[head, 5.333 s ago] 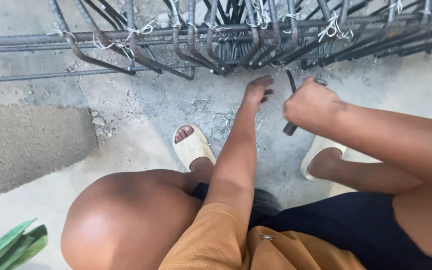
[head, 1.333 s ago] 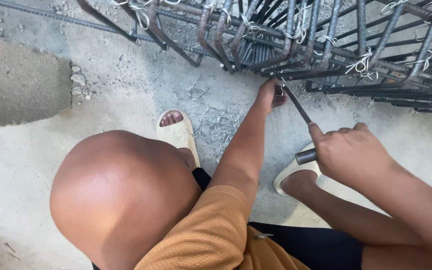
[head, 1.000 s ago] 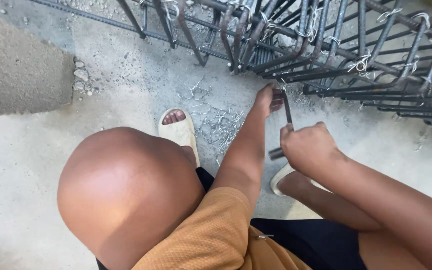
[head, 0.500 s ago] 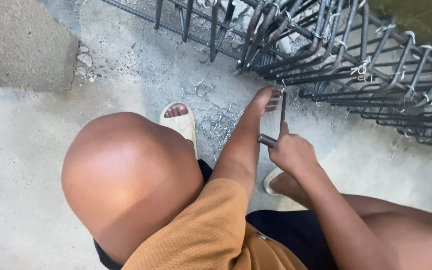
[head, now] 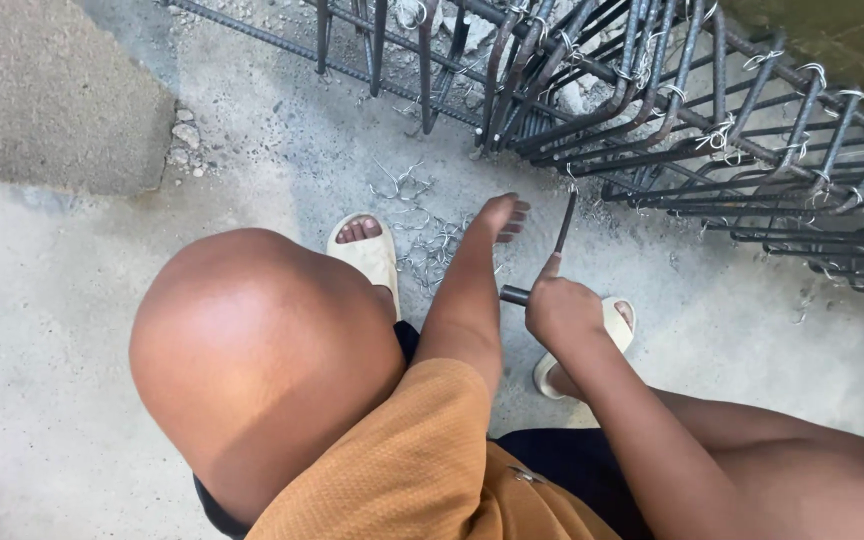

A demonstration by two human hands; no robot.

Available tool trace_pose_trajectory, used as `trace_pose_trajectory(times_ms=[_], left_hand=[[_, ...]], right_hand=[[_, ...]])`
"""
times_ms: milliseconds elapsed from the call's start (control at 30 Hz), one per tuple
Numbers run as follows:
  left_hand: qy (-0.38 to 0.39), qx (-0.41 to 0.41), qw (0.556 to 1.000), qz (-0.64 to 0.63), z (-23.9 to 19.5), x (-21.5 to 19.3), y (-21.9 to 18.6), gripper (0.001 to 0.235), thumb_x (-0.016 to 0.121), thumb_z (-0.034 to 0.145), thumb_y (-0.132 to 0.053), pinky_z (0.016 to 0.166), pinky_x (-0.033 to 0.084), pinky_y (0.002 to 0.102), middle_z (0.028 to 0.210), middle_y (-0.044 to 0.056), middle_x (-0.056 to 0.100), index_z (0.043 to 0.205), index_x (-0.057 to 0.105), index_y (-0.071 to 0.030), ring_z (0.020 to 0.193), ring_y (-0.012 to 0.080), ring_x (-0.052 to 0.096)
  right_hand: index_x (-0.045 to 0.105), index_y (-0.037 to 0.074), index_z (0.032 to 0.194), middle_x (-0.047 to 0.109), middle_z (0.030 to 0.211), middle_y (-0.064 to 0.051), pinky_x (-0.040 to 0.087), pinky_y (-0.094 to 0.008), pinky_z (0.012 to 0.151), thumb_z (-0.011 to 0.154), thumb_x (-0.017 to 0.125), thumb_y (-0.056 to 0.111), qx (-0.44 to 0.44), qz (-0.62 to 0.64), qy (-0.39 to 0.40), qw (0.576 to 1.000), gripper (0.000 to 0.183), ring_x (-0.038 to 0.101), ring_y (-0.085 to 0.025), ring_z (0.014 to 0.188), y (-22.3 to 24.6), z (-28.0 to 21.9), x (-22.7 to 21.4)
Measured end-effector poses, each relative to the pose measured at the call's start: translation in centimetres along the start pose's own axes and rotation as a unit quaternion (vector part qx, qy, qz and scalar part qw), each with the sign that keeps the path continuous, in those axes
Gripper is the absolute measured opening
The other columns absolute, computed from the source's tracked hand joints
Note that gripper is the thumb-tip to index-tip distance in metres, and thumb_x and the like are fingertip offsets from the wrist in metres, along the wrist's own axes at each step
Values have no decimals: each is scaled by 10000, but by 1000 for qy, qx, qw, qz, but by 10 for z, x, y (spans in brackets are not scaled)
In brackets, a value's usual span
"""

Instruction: The person sits on the floor and uses a metal hook tool to twist and secure wire ties around the intersections of a rebar cage. They repeatedly pick up wire ties from the ground, wrap them around the rebar, and twist them tight to fasten the structure.

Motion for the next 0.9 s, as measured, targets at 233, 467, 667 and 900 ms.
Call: trace_pose_trajectory(times_ms=[233, 467, 667, 900], left_hand=[[-30, -26, 999, 22, -8, -12, 28, 496, 437, 982, -484, 774, 582, 414, 1164, 94, 747, 1213, 758, -186, 900, 282, 725], [-48, -21, 998, 45, 3, -10, 31, 478, 461, 956, -494, 682, 602, 386, 1082, 81, 768, 1177, 768, -200, 824, 244, 741], [-58, -11, 996, 65, -20, -11, 23, 491, 435, 982, -451, 682, 596, 344, 1082, 94, 764, 1215, 748, -155, 829, 225, 737], [-82, 6, 994, 68, -27, -14, 24, 466, 439, 993, -434, 677, 611, 343, 998, 92, 771, 1158, 764, -143, 768, 215, 748]], right_hand=[[230, -176, 1550, 770, 958, -238, 572, -617, 778, 923, 555, 202, 12, -77, 21, 997, 801, 759, -422, 916, -26, 34, 32], [319, -77, 1581, 758, 1026, -303, 576, -591, 850, 921, 543, 229, 1, 61, -9, 998, 761, 739, -480, 1011, -37, -32, -23], [370, 81, 1612, 725, 1197, -301, 520, -575, 986, 862, 621, 259, 50, 192, -4, 980, 810, 665, -492, 1172, -65, -53, -31], [470, 173, 1575, 721, 1222, -250, 503, -556, 990, 808, 687, 297, 78, 337, -44, 937, 806, 633, -458, 1215, -94, -46, -13]])
Point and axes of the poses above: each hand's wrist, its own z-axis towards the middle knuckle, its own x-axis out of the palm, y = z × x, the point moved 8 cm from there along z, towards the middle knuckle
